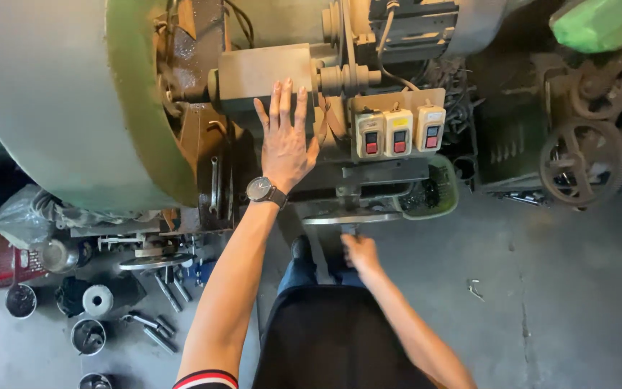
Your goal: The person is using a lathe-like machine to process a small metal part.
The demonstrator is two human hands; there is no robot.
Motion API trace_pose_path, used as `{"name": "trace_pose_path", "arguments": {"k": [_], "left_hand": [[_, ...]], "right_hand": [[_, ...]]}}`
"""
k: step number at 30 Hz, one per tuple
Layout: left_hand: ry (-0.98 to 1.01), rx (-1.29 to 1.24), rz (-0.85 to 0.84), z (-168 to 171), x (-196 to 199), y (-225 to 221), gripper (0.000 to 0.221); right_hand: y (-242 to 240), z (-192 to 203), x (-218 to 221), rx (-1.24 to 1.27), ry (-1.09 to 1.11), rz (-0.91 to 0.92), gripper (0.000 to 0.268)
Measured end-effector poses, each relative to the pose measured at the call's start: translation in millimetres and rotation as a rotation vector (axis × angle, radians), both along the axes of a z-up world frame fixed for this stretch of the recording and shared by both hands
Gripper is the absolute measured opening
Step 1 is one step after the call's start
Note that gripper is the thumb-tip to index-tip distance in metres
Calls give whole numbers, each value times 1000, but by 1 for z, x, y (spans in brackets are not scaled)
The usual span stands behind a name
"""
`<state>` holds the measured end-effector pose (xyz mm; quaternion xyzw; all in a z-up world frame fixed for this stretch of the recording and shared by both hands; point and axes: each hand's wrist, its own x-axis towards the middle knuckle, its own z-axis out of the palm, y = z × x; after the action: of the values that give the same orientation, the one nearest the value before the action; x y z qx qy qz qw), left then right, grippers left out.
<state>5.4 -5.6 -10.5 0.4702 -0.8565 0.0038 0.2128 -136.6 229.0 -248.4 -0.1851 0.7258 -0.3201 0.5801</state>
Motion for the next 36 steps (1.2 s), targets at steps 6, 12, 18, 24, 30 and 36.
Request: {"name": "trace_pose_path", "arguments": {"k": [6, 12, 18, 24, 30, 36], "left_hand": [[-37, 38, 22, 10, 10, 2, 101], [-32, 44, 29, 15, 10, 4, 101], [24, -32, 4, -5, 0, 1, 99], [23, -84, 11, -11, -11, 0, 97], [-13, -74, 0, -11, -12, 1, 96], [-59, -64, 30, -15, -10, -1, 96]], "right_hand": [[-21, -78, 95, -31, -273, 73, 29], [-17, -95, 93, 16, -365, 182, 32], [7, 0, -24, -52, -414, 81, 31], [19, -63, -124, -37, -215, -9, 30], [17, -126, -128, 85, 147, -25, 35], [14, -39, -87, 137, 314, 76, 35]]}}
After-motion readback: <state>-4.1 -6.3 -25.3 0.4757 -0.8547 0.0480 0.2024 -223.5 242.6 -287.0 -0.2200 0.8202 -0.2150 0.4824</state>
